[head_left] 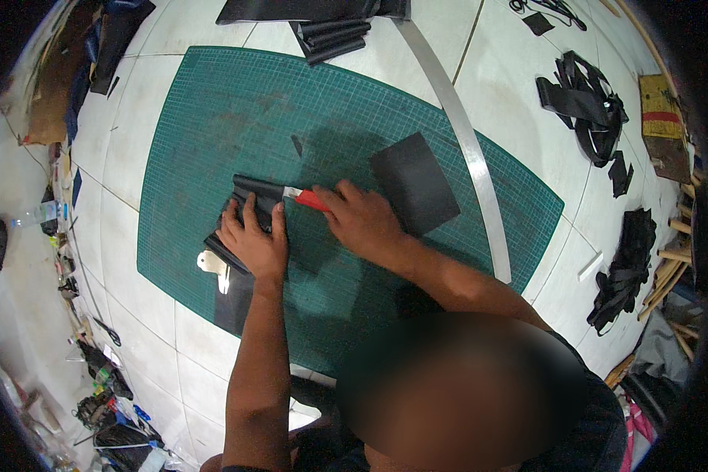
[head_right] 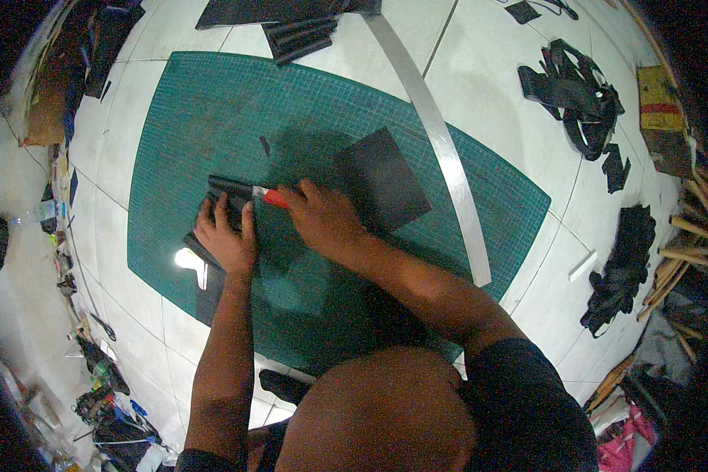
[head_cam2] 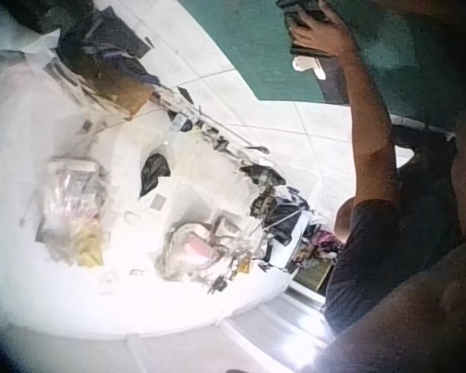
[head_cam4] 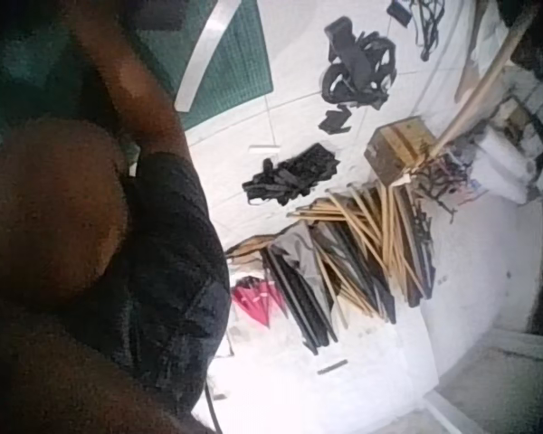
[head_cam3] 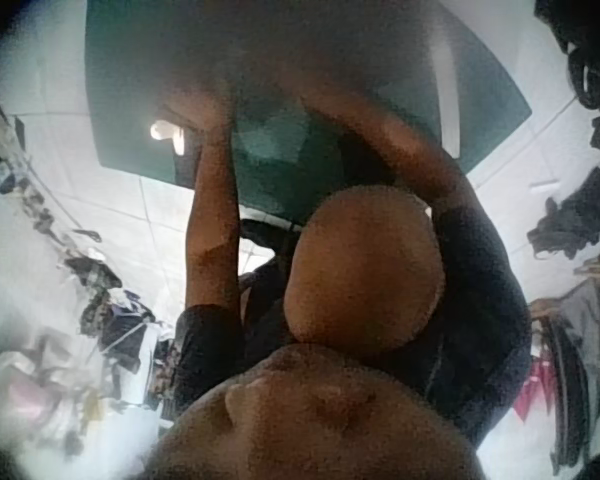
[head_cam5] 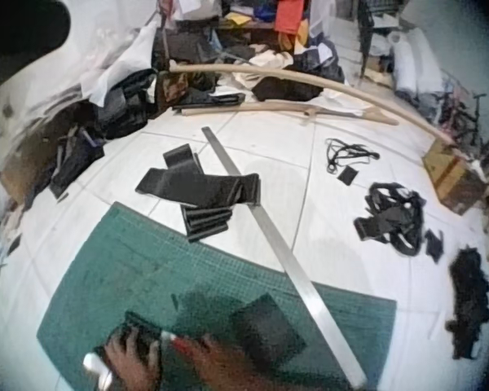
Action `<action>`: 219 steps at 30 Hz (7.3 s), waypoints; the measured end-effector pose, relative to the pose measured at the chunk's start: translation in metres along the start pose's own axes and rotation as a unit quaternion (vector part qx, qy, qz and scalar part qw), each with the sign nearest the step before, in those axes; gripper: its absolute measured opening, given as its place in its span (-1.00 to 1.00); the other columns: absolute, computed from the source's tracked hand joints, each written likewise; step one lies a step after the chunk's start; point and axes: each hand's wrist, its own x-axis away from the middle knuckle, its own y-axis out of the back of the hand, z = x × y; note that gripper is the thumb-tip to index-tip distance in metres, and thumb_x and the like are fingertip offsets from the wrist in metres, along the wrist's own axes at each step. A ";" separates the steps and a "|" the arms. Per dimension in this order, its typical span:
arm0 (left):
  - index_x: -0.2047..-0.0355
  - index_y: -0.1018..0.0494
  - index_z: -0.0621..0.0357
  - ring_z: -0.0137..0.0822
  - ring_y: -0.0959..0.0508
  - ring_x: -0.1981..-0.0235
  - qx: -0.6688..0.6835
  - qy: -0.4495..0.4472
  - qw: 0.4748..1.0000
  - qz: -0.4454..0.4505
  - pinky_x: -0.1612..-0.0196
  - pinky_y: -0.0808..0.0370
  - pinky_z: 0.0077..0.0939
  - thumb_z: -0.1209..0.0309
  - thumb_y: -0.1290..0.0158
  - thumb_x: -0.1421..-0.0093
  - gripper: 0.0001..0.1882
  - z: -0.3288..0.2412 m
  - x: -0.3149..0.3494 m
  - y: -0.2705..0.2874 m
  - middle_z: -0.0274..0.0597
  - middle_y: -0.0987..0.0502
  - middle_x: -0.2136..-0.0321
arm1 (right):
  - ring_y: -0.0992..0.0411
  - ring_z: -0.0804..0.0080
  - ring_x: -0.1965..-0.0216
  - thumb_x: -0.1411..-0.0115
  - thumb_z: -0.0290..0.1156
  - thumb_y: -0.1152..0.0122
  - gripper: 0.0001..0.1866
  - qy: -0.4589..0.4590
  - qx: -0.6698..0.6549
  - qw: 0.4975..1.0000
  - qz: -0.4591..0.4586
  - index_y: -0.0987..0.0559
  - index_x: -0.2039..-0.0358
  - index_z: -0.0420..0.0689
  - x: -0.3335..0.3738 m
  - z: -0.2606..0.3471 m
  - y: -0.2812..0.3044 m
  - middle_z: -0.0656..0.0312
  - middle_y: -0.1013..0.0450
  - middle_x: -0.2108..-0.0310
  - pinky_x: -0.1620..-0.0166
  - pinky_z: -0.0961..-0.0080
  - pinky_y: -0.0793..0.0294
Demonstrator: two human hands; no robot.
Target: The person cuts strips from a sheet of black material using a utility knife and a metal ruler on a green cutting mat. They use a clipboard to hold and organize the material while cutting.
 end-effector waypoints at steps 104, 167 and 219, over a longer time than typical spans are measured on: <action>-0.26 -0.39 -0.04 0.28 -0.12 -0.37 0.022 0.069 0.993 0.097 -0.38 0.05 0.29 -0.10 -0.21 -0.16 -0.26 0.007 -0.003 -0.008 0.07 -0.22 -0.35 | -0.50 0.30 0.36 -0.24 -0.33 -0.27 -0.56 0.020 0.005 0.999 0.036 -0.52 -0.13 -0.10 -0.019 -0.011 0.005 0.18 -0.39 0.27 0.36 0.34 -0.55; -0.29 -0.35 0.01 0.35 -0.03 -0.41 0.132 0.048 0.987 0.079 -0.43 0.12 0.22 0.37 -0.01 -0.28 -0.47 0.013 -0.006 0.031 0.23 -0.10 -0.39 | -0.55 -0.01 0.26 -0.30 0.02 -0.23 -0.50 -0.310 -0.143 0.933 -0.111 -0.46 -0.03 -0.12 0.068 -0.052 0.107 -0.04 -0.55 0.24 0.18 0.13 -0.52; -0.23 -0.41 -0.06 0.19 -0.09 -0.41 0.047 0.068 0.990 0.115 -0.39 0.17 0.37 -0.09 -0.25 -0.11 -0.27 -0.007 -0.007 0.002 0.08 -0.20 -0.33 | -0.53 0.07 0.29 -0.34 -0.20 -0.17 -0.53 -0.025 -0.053 0.993 -0.100 -0.45 -0.18 -0.14 -0.110 0.005 0.014 0.04 -0.44 0.22 0.25 0.16 -0.55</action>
